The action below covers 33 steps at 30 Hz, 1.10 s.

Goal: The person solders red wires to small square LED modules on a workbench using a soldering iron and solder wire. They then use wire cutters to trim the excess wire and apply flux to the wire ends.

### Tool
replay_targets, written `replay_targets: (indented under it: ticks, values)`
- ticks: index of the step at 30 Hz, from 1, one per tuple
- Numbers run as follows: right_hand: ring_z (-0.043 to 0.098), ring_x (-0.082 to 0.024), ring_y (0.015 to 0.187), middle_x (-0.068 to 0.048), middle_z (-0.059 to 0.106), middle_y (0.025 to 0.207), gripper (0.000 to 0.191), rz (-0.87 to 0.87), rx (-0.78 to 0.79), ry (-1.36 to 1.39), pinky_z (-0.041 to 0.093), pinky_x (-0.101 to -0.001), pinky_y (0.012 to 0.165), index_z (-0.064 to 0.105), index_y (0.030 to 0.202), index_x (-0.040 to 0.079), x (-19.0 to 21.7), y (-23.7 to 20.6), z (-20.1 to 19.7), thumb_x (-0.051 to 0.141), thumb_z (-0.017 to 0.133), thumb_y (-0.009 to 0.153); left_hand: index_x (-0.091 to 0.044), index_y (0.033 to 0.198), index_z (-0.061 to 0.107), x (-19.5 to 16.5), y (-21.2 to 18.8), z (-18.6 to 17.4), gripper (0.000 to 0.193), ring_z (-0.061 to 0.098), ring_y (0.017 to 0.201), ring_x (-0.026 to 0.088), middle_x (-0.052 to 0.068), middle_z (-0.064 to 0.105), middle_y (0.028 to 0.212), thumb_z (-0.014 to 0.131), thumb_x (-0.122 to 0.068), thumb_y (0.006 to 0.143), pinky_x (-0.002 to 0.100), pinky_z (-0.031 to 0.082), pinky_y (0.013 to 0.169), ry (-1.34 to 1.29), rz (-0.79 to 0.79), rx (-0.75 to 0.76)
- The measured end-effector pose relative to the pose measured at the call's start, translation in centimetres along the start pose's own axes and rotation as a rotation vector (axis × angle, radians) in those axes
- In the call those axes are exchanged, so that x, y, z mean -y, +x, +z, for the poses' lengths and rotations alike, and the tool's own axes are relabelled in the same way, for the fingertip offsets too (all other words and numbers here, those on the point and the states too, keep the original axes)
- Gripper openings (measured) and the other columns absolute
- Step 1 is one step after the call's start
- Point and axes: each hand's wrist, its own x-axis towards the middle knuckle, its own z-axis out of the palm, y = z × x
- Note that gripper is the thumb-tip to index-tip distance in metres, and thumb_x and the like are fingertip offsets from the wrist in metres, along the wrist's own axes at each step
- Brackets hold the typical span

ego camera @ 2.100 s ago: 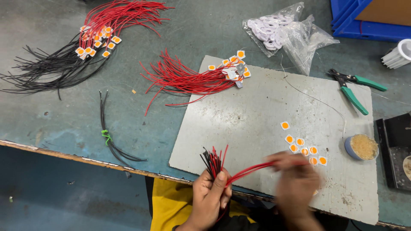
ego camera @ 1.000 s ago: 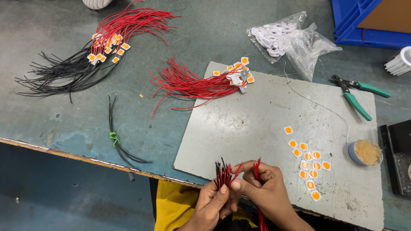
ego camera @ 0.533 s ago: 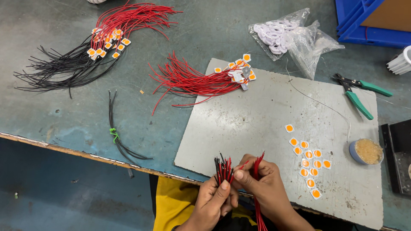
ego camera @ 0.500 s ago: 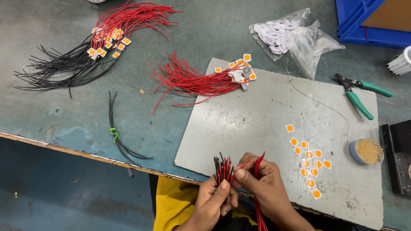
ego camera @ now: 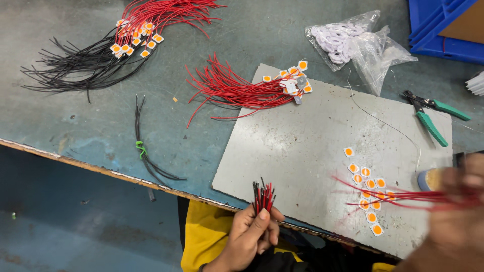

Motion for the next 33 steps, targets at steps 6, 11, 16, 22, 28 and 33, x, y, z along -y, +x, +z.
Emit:
replay_targets:
  ticks: [6, 11, 16, 22, 28, 33]
  values:
    - [0.037, -0.011, 0.056, 0.0, 0.043, 0.074, 0.027, 0.49, -0.064, 0.115, 0.031, -0.0284, 0.047, 0.051, 0.087, 0.006, -2.7, -3.9, -0.3, 0.011, 0.07, 0.106, 0.004, 0.114, 0.063, -0.8, -0.3, 0.3, 0.037, 0.043, 0.049, 0.007, 0.007, 0.061, 0.072, 0.046, -0.029, 0.109, 0.022, 0.035, 0.046, 0.011, 0.003, -0.043]
    - [0.037, -0.006, 0.057, 0.005, 0.049, 0.071, 0.016, 0.453, 0.415, -0.643, 0.03, -0.0237, 0.051, 0.065, 0.091, -0.001, -8.3, -9.5, 2.9, 0.0, 0.079, 0.083, 0.004, 0.117, 0.062, -1.1, -0.3, 1.1, 0.034, 0.046, 0.052, 0.007, 0.007, 0.062, 0.074, 0.046, -0.024, 0.108, 0.022, 0.038, 0.051, 0.033, 0.113, -0.045]
    - [0.035, -0.003, 0.051, 0.01, 0.033, 0.056, 0.026, 0.549, 0.378, -0.782, 0.041, -0.0218, 0.05, 0.083, 0.101, -0.002, -9.3, -9.3, 6.2, 0.009, 0.086, 0.077, 0.002, 0.122, 0.065, -1.5, -0.3, 1.6, 0.037, 0.048, 0.054, 0.006, 0.005, 0.061, 0.073, 0.044, -0.024, 0.107, 0.022, 0.04, 0.051, 0.178, 0.157, -0.091]
    - [0.033, -0.004, 0.048, 0.009, 0.037, 0.053, 0.03, 0.564, 0.311, -0.86, 0.032, -0.023, 0.046, 0.084, 0.1, -0.001, -10.0, -9.4, 7.8, 0.012, 0.088, 0.073, 0.004, 0.119, 0.066, -1.7, -0.3, 2.4, 0.035, 0.051, 0.056, 0.006, 0.003, 0.062, 0.075, 0.048, -0.022, 0.108, 0.023, 0.041, 0.051, 0.295, 0.215, -0.1]
    - [0.036, -0.005, 0.049, 0.005, 0.045, 0.053, 0.023, 0.555, 0.28, -0.872, 0.031, -0.024, 0.046, 0.082, 0.091, -0.004, -10.5, -9.3, 7.3, 0.012, 0.088, 0.075, 0.004, 0.123, 0.065, -1.9, -0.5, 2.5, 0.034, 0.055, 0.057, 0.005, 0.004, 0.063, 0.075, 0.05, -0.022, 0.108, 0.023, 0.044, 0.051, 0.428, 0.274, -0.08]
    - [0.064, -0.011, 0.058, -0.008, 0.073, 0.07, 0.015, 0.567, 0.399, -0.494, 0.053, -0.0275, 0.054, 0.071, 0.082, -0.006, -10.7, -8.8, 7.9, 0.006, 0.079, 0.085, 0.004, 0.124, 0.064, -1.3, -0.1, 2.4, 0.034, 0.053, 0.054, 0.006, 0.004, 0.063, 0.075, 0.051, -0.022, 0.106, 0.023, 0.043, 0.049, 0.358, 0.267, -0.095]
